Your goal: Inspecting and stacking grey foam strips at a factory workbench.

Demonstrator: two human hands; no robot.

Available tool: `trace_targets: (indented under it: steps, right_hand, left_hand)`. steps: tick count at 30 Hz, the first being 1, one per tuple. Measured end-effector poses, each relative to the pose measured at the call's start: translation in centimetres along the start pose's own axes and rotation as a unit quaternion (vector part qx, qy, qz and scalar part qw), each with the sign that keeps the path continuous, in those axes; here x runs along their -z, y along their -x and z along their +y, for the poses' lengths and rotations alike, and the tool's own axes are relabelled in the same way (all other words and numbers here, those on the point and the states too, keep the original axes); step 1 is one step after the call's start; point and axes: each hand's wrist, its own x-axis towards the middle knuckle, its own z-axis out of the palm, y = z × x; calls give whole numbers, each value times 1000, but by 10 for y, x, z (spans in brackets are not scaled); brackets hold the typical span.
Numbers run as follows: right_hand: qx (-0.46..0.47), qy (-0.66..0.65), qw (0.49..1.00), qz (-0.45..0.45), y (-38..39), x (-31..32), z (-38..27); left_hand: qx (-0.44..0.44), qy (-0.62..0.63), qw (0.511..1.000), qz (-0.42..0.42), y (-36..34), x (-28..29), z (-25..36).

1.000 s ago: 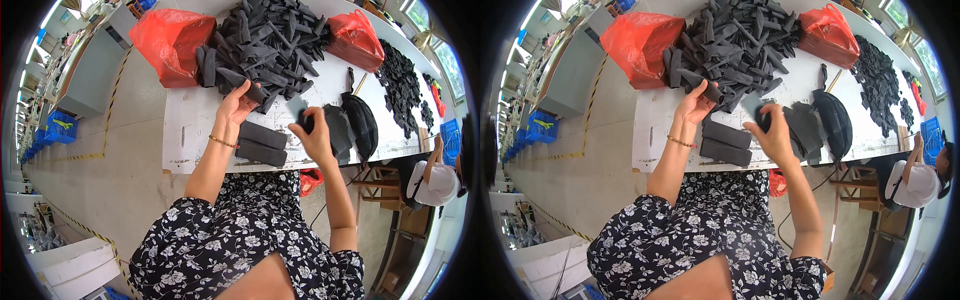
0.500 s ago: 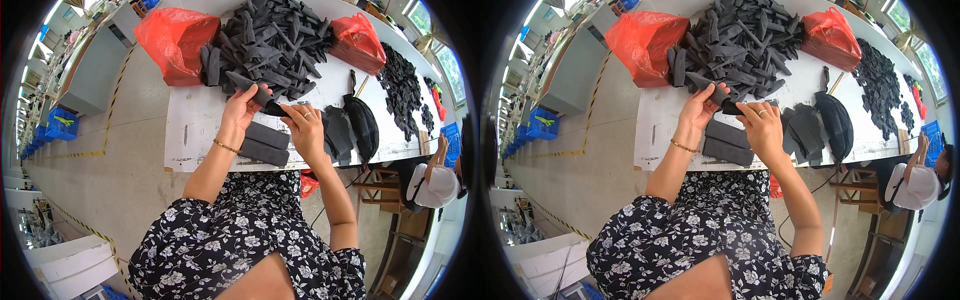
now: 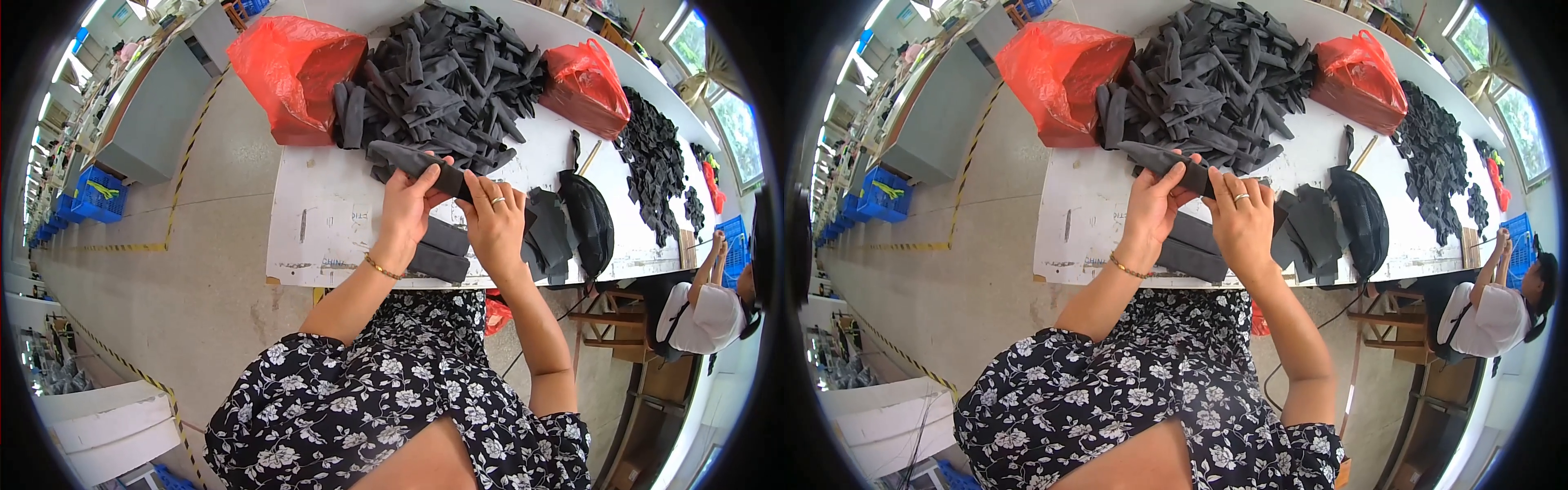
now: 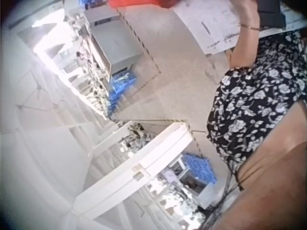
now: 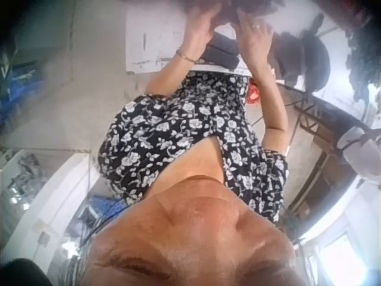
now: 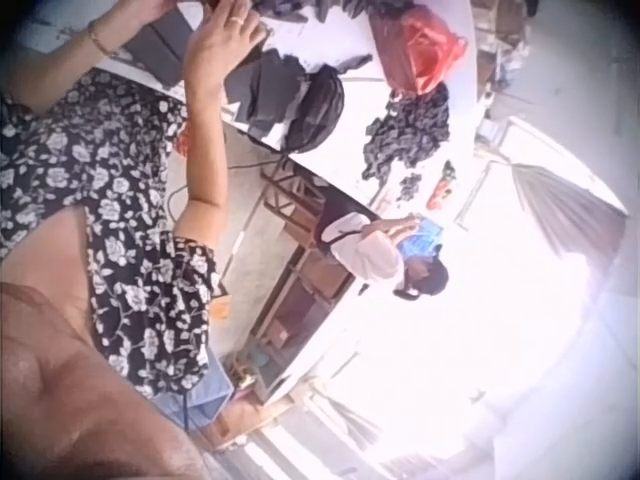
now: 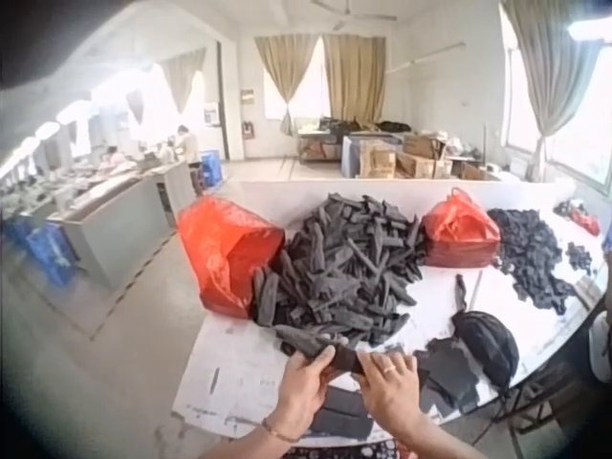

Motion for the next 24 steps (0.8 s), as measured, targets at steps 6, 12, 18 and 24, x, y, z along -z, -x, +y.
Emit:
trace_targets:
  steps: [6, 12, 18, 24]
  right_hand:
    - [-77, -185, 979, -25, 0, -5, -19]
    - [-99, -190, 974, -73, 27, 2, -3]
    - [-46, -161, 985, -40, 1, 3, -14]
    - [-33, -201, 978, -37, 9, -4, -6]
  left_hand:
    - [-68, 18, 991, -115, 11, -18, 0]
    - [-102, 6, 983, -151, 1, -6, -11]
    - [-58, 78, 989, -110, 6, -10, -20]
    - [-47, 105, 986, -124, 9, -19, -29]
